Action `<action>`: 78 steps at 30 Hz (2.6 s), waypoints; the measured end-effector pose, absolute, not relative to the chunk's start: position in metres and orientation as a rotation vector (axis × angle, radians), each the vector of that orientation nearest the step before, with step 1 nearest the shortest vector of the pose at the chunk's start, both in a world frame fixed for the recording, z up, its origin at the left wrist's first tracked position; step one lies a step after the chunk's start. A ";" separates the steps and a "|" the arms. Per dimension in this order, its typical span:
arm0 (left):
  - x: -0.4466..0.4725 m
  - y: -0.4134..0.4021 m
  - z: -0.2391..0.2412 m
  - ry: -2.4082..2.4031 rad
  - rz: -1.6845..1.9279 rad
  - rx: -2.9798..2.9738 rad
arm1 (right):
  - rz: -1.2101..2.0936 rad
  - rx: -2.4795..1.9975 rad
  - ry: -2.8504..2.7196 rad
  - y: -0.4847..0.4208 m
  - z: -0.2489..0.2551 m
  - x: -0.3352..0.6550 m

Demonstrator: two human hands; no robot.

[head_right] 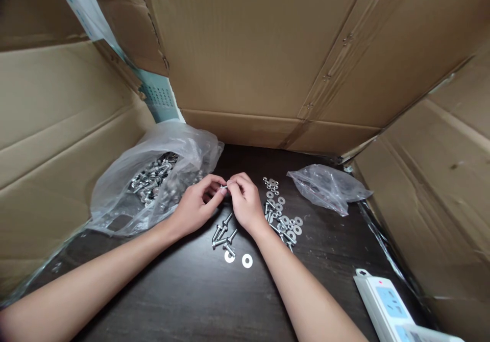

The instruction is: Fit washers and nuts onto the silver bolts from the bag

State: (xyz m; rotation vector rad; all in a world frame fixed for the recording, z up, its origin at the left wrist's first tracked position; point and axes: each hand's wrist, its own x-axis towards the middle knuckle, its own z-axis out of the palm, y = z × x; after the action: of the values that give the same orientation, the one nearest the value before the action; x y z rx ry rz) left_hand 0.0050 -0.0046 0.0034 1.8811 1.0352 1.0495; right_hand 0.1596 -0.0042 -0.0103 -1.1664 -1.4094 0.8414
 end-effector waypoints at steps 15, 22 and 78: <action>0.005 -0.006 0.006 1.070 1.118 1.847 | 0.827 -1.196 -1.460 -0.008 -0.004 0.159; 0.004 -0.006 0.007 1.083 1.118 1.831 | 0.896 -1.151 -1.410 -0.009 -0.002 0.160; 0.006 -0.006 0.007 1.092 1.086 1.808 | 0.806 -1.199 -1.413 -0.004 -0.010 0.163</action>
State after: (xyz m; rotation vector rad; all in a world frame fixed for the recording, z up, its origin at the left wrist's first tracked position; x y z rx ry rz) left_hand 0.0055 -0.0061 0.0073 1.8079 1.0921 1.0860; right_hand 0.1629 -0.0043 -0.0099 -1.1995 -1.4127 0.8057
